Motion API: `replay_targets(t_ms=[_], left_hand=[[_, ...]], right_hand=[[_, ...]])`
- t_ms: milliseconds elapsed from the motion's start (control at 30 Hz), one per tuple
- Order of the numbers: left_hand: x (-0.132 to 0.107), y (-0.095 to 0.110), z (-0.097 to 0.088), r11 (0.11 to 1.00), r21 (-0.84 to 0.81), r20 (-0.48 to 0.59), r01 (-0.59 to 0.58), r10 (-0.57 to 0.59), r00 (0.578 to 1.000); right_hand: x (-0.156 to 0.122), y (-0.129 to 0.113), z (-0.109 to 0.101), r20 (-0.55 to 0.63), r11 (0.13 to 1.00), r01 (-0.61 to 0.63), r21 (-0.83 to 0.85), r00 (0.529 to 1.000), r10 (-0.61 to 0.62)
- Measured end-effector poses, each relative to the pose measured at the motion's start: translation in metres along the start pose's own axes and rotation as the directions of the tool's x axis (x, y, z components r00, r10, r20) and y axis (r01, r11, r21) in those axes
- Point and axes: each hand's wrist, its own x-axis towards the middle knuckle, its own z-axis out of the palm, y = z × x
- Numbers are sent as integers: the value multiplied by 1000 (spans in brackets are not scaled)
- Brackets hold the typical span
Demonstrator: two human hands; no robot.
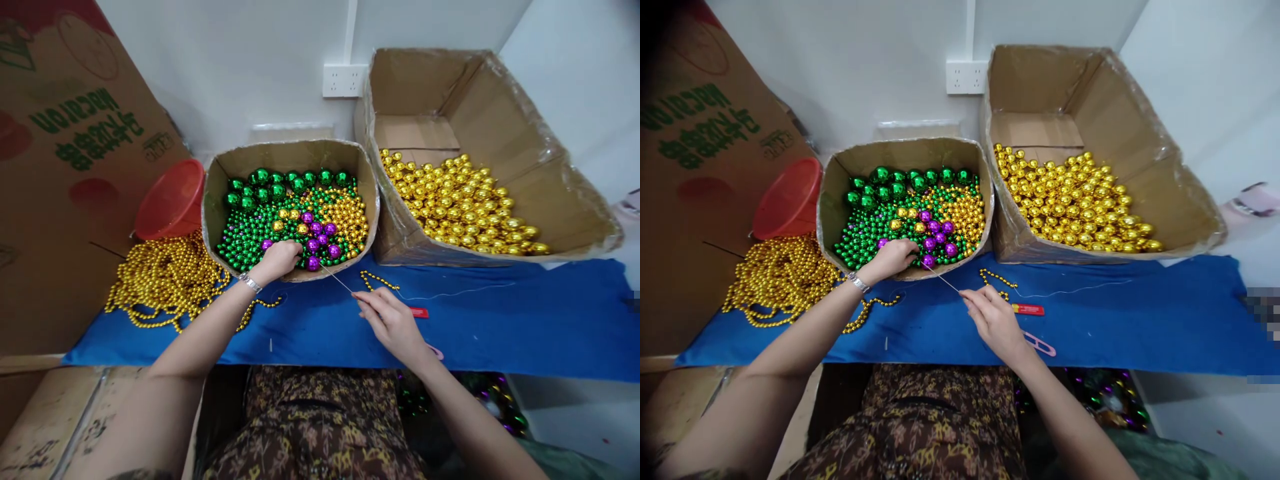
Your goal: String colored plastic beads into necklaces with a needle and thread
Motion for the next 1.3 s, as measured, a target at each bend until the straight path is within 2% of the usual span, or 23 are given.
replay_targets(t_ms=[167,367,533,600,633,667,700,733,767,800,833,867,933,1000,1300], left_hand=[[8,6,1,998,40,39,49,-50,998],[5,7,2,996,8,48,89,-90,995],[1,3,3,989,-112,-6,100,-102,995],[-2,3,2,962,-256,-48,97,-113,992],[-6,4,1,905,-416,-72,89,-131,989],[-9,6,0,785,-615,-86,69,-154,984],[-14,8,-2,590,-807,-84,38,-177,981],[-19,11,-3,346,-938,-64,6,-190,980],[-25,14,-4,112,-994,-34,-13,-186,982],[-30,18,-6,-58,-998,-3,-13,-171,985],[-35,21,-7,-177,-984,23,-6,-160,987],[-39,24,-8,-257,-967,44,2,-159,986],[-45,29,-8,-350,-937,75,9,-175,982],[-49,31,-7,-400,-916,87,5,-188,978],[-59,33,-1,-473,-881,105,17,-160,981]], right_hand=[[-1,0,5,-9,999,40,-14,999,-40],[-5,1,8,4,1000,6,-11,1000,-6],[-5,-1,9,-3,1000,13,-8,1000,-13],[-4,-2,10,-13,1000,15,-4,1000,-15],[-4,-2,10,-17,1000,16,-1,1000,-16],[-3,-3,10,-21,1000,17,2,1000,-17],[-3,-4,11,-25,1000,18,3,1000,-18],[-2,-5,11,-27,1000,19,3,999,-19],[-2,-6,11,-27,1000,21,1,999,-21],[-1,-6,11,-25,1000,22,-2,999,-22],[-1,-7,12,-22,1000,22,-7,1000,-22],[0,-8,12,-19,1000,24,-13,1000,-24],[1,-10,12,-10,999,26,-25,1000,-27],[2,-11,13,-5,999,28,-34,1000,-28],[4,-12,15,0,997,43,-58,999,-43]])
